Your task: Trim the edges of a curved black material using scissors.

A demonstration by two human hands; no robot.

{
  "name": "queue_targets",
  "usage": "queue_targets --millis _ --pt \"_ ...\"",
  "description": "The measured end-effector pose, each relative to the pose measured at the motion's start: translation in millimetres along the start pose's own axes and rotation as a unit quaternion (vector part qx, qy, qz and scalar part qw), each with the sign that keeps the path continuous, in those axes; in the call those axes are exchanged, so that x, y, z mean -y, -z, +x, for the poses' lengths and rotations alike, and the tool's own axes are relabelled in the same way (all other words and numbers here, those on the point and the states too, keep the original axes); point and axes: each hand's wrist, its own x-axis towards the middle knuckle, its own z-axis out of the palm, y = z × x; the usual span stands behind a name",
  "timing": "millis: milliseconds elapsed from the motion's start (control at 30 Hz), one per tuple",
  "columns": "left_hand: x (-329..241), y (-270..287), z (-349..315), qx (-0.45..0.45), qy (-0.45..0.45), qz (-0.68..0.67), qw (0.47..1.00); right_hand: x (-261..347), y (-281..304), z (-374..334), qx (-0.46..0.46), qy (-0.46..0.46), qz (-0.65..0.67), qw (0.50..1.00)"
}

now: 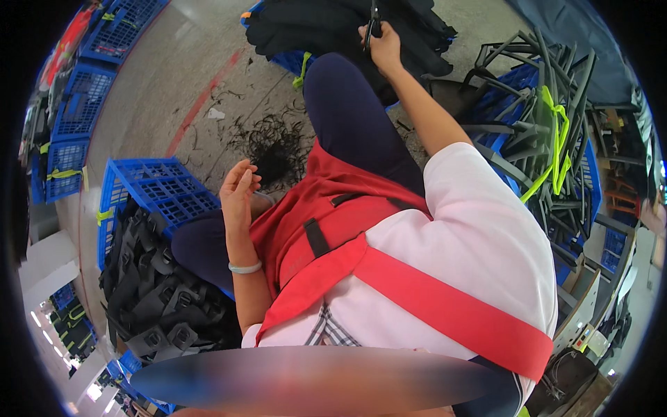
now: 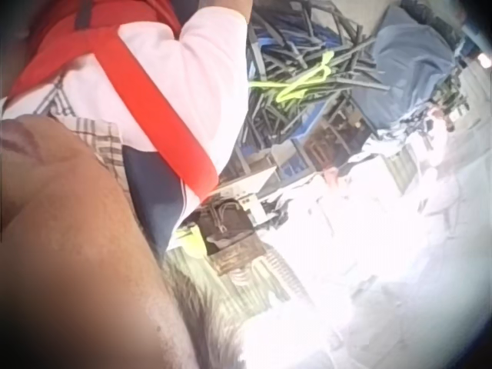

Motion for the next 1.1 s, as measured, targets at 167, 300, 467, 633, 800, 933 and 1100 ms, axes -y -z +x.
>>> queue_targets --millis 167,300,467,633,800,933,1100 --pt "1 4 -2 -0.016 0.018 0.072 0.997 5 53 78 -0.113 0.238 -0.277 0.924" --pt "8 -6 5 -0.009 0.043 0.107 0.993 -20 122 194 -0.085 0.061 -0.530 0.841" --pt "30 19 1 -0.036 0.120 0.167 0.978 -75 58 186 0.011 -0.008 -0.274 0.962" --pt "46 14 13 -0.035 0.149 0.179 0.972 -80 68 192 0.015 0.084 -0.422 0.903" --pt "63 2 34 0.010 0.171 0.169 0.971 -78 114 243 -0.016 0.056 -0.384 0.922" --pt "72 -2 40 0.040 0.185 0.210 0.959 -91 106 271 -0.016 -0.010 -0.341 0.940" --pt "80 3 42 0.043 0.197 0.207 0.957 -87 86 285 -0.042 -0.065 -0.484 0.872"
